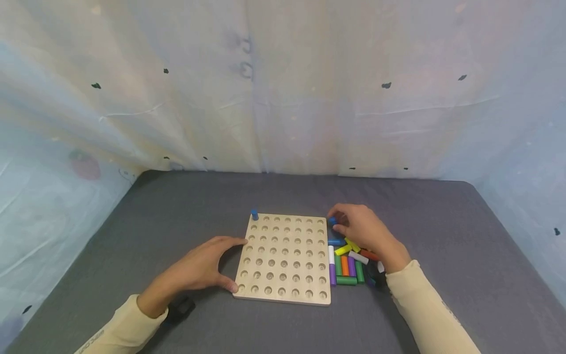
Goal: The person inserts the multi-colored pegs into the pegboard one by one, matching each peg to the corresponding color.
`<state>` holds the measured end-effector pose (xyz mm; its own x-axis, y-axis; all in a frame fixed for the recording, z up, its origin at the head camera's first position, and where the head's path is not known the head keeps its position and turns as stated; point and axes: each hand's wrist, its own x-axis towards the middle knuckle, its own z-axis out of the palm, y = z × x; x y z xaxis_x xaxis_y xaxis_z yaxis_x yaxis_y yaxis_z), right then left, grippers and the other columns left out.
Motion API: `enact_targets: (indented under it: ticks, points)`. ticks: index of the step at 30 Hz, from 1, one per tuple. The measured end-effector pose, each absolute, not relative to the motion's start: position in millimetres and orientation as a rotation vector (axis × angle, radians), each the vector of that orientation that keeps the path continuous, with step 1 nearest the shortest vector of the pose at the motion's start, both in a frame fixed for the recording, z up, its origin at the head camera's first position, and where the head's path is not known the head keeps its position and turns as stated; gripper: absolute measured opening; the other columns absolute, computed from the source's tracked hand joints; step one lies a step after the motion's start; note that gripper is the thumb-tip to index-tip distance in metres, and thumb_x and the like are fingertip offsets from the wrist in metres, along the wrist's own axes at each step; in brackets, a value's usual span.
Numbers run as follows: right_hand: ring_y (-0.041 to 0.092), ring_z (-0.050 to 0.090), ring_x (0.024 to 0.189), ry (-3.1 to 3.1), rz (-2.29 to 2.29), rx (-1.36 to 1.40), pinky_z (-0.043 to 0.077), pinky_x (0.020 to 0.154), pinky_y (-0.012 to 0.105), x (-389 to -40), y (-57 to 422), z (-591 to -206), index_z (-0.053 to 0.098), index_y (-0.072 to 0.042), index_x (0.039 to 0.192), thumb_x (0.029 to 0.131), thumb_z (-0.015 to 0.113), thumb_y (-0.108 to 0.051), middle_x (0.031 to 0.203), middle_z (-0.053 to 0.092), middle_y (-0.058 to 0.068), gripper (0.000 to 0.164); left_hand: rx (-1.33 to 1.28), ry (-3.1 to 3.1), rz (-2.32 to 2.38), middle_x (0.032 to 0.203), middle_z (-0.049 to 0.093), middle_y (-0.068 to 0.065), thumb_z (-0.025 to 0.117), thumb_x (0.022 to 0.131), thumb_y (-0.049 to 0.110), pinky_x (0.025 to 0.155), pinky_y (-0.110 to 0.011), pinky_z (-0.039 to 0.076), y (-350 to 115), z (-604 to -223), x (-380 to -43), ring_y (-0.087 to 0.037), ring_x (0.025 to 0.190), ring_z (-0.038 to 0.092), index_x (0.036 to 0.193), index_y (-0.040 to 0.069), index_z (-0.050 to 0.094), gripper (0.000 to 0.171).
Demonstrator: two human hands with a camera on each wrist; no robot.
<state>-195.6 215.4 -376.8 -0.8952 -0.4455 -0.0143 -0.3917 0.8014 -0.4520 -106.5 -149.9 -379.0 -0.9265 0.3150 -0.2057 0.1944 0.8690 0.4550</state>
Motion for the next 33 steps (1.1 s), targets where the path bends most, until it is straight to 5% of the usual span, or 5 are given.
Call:
enact_targets:
  ticks: [19, 33]
  points:
    - [0.023, 0.072, 0.093, 2.918, -0.678, -0.64, 0.057, 0.083, 0.047, -197, 220, -379, 0.071, -0.015, 0.11, 0.091, 0.073, -0.018, 0.1, 0.076, 0.003, 0.019, 0.397, 2.765, 0.643, 0.147, 0.051, -0.006, 0.094, 0.058, 0.045, 0.104, -0.057, 0.045, -150, -378, -105, -0.029, 0.139, 0.047, 0.144, 0.027, 0.051, 0.098]
    - [0.02, 0.071, 0.093, 2.964, -0.714, -0.737, 0.057, 0.08, 0.043, -199, 200, -365, 0.07, -0.014, 0.12, 0.094, 0.07, -0.02, 0.104, 0.076, 0.002, 0.027, 0.403, 2.764, 0.644, 0.147, 0.052, -0.007, 0.094, 0.058, 0.046, 0.104, -0.058, 0.044, -150, -378, -106, -0.029, 0.139, 0.046, 0.144, 0.026, 0.051, 0.098]
